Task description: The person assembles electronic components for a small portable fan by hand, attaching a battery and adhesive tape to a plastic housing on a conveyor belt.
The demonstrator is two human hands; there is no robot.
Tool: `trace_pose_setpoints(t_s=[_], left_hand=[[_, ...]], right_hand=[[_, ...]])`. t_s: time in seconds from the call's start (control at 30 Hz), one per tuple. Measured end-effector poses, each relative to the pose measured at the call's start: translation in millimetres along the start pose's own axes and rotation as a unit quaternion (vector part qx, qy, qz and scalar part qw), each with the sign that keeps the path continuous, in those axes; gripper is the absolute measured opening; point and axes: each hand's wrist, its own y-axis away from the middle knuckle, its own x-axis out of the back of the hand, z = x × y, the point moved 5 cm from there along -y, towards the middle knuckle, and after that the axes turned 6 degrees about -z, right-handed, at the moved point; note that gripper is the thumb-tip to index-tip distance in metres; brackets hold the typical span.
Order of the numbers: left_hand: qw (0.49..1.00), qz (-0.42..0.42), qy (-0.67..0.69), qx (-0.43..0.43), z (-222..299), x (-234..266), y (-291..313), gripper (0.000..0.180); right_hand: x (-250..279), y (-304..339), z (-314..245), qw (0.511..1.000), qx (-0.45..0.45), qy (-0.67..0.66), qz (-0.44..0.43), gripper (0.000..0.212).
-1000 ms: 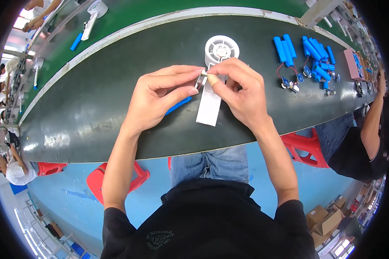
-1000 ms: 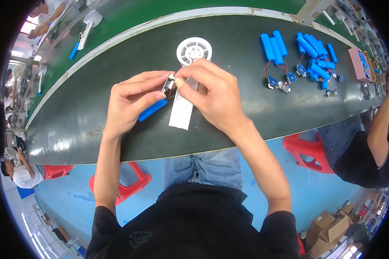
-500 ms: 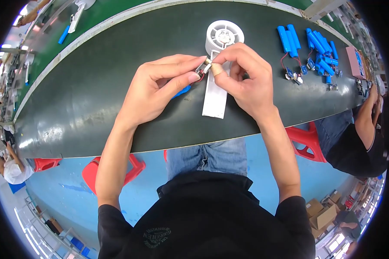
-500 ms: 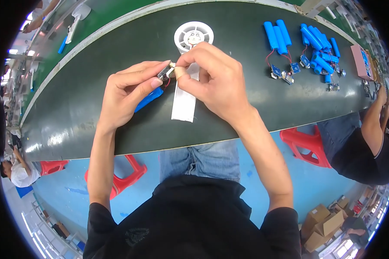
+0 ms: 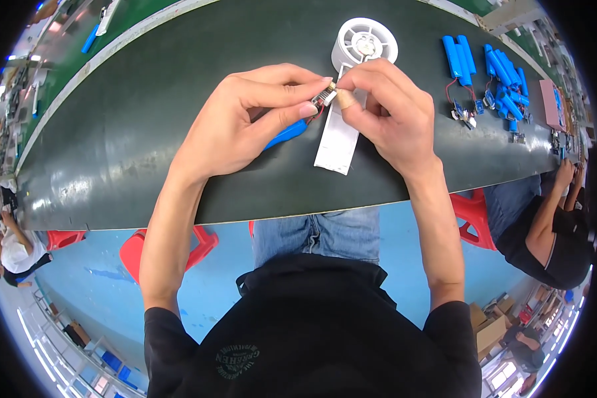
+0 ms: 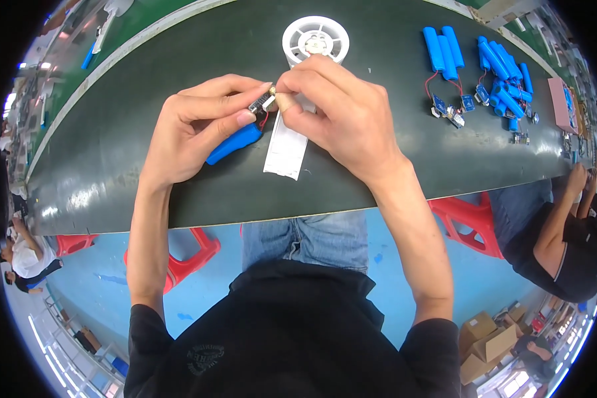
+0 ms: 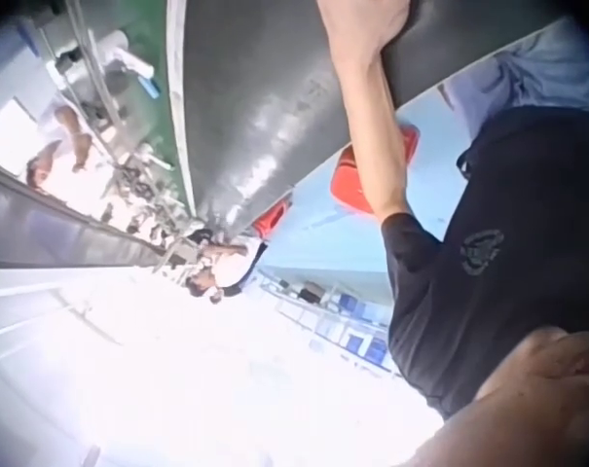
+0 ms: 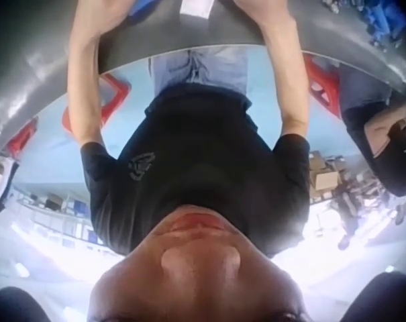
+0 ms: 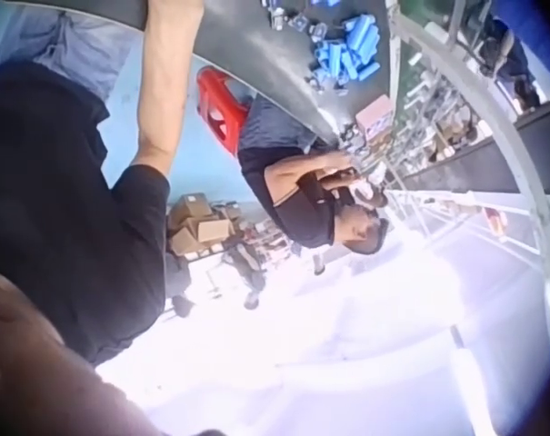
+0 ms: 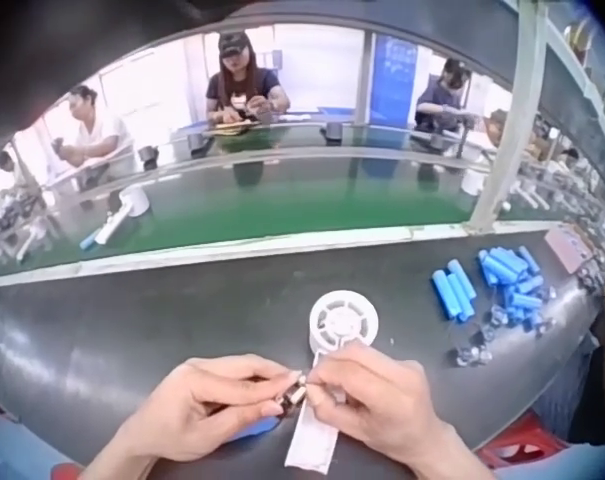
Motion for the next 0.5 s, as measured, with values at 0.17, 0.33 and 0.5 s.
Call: trace_pose_setpoints(t_s=[0.17,0.33,0.5], left_hand=[[1.000,0.007,0.016,0.004,-0.9,1.5,-0.5,0.031],[0.999,0.032,0.020,-0.001,-4.5,1.9,0.8,0.025],[0.999,0.012,0.019,0.023,-3.4,3.5,1.1,0.032]], right_hand=[[1.9,-1.3,1.3,1.000,-0.006,-0.014,-0.007,0.015],[0.8,-0.3,-2.8,0.999,0.021,0.040,0.010,0.016],[-0.1,-1.3,-4.5,0.998,0.036,0.056,0.009,0.016]])
